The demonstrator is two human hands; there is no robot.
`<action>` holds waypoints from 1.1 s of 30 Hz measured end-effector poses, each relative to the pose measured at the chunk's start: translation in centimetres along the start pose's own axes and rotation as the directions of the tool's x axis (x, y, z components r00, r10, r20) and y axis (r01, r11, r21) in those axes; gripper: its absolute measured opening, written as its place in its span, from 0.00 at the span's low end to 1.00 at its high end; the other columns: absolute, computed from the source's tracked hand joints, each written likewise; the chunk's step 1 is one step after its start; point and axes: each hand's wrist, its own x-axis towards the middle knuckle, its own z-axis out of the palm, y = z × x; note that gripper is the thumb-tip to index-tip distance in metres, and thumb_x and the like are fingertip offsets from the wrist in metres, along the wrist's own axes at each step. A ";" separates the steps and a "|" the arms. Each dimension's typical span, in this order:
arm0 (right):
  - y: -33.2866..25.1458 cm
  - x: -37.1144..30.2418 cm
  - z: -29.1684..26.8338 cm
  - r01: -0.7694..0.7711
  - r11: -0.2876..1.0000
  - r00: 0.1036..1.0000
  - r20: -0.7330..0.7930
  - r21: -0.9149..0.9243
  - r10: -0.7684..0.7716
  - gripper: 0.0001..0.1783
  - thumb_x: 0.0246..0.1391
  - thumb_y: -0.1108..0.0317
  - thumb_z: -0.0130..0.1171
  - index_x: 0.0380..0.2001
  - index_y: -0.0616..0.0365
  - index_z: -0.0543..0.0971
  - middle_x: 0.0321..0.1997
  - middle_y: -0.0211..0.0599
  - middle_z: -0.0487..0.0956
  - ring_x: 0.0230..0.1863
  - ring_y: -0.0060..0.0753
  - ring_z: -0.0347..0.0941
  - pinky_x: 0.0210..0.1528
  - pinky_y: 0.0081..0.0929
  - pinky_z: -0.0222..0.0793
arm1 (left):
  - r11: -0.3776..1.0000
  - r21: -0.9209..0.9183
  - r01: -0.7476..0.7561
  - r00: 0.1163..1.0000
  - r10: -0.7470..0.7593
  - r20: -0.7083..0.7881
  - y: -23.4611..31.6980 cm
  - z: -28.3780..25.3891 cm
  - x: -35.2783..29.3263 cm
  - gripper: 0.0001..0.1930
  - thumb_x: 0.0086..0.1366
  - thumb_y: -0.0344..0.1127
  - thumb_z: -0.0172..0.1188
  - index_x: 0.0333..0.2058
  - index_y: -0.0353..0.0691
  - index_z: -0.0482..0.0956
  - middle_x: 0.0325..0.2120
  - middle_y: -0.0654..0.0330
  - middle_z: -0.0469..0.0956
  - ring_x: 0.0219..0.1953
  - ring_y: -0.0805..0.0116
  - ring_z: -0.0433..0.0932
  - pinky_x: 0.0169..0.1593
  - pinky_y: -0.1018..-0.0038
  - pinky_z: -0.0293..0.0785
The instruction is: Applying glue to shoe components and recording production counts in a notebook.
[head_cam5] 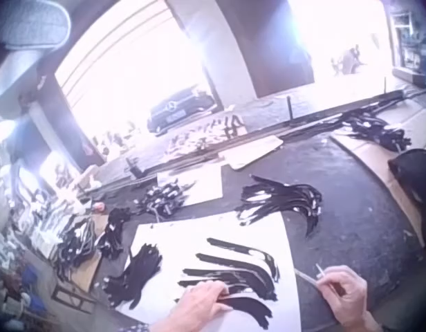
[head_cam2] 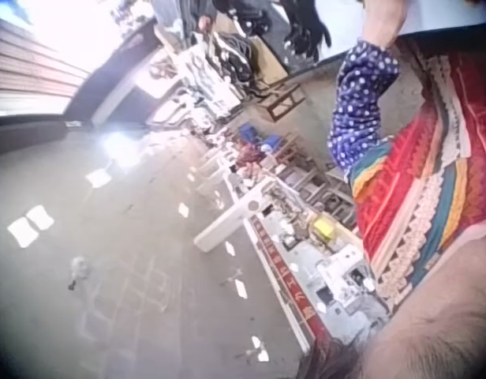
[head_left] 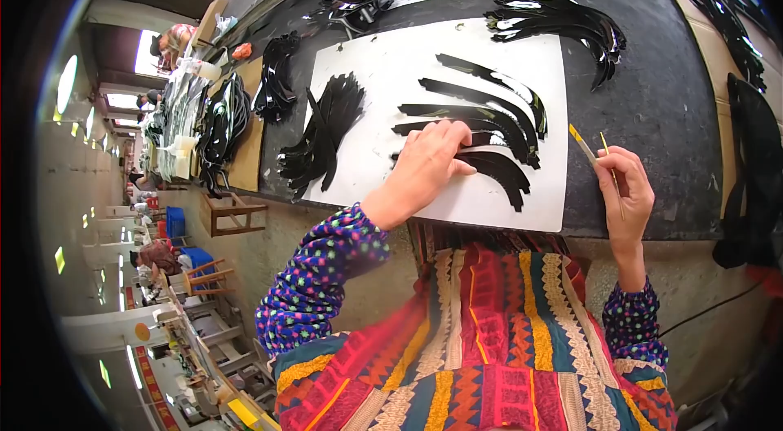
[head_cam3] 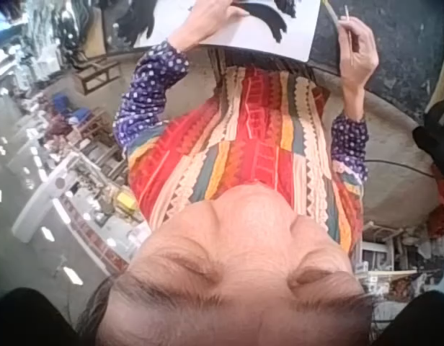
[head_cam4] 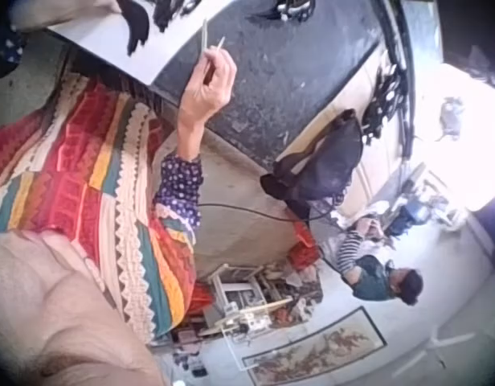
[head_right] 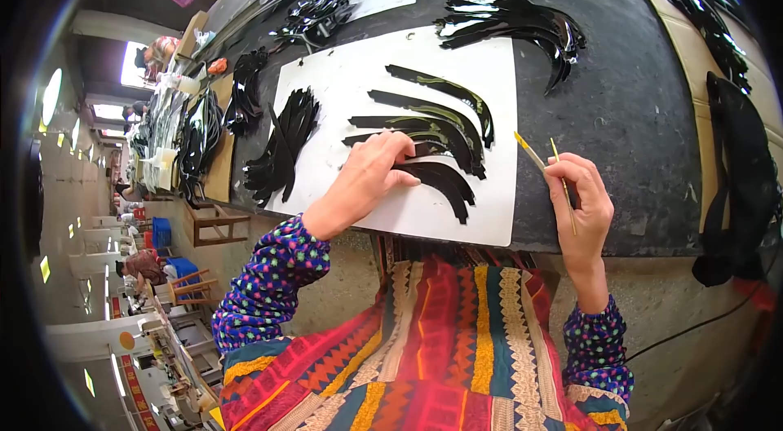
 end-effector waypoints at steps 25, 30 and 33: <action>-1.5 0.0 -0.9 -0.040 0.999 0.999 0.029 -0.014 0.041 0.06 0.54 0.80 0.63 0.35 0.61 0.79 0.41 0.38 0.80 0.39 0.28 0.78 0.40 0.22 0.74 | 0.978 -0.174 0.115 0.875 -0.017 0.483 -1.4 -3.1 8.1 0.21 0.47 0.31 0.72 0.38 0.33 0.72 0.31 0.51 0.75 0.41 0.52 0.76 0.42 0.63 0.71; -1.2 -0.2 -1.1 -0.048 0.999 0.998 0.032 -0.005 0.048 0.06 0.53 0.81 0.62 0.35 0.61 0.79 0.40 0.39 0.80 0.40 0.31 0.78 0.41 0.23 0.74 | 0.991 0.035 -0.127 0.918 0.104 0.383 -0.9 -3.4 9.2 0.21 0.48 0.33 0.71 0.40 0.39 0.73 0.35 0.54 0.76 0.43 0.51 0.76 0.44 0.59 0.72; -1.7 -0.1 -1.1 -0.049 0.999 0.998 0.039 -0.008 0.049 0.07 0.53 0.82 0.62 0.35 0.62 0.79 0.40 0.39 0.80 0.40 0.31 0.79 0.42 0.23 0.74 | 0.965 0.055 -0.257 0.935 0.234 0.267 -1.2 -3.2 11.0 0.23 0.48 0.31 0.71 0.43 0.41 0.74 0.41 0.57 0.74 0.47 0.53 0.74 0.49 0.61 0.71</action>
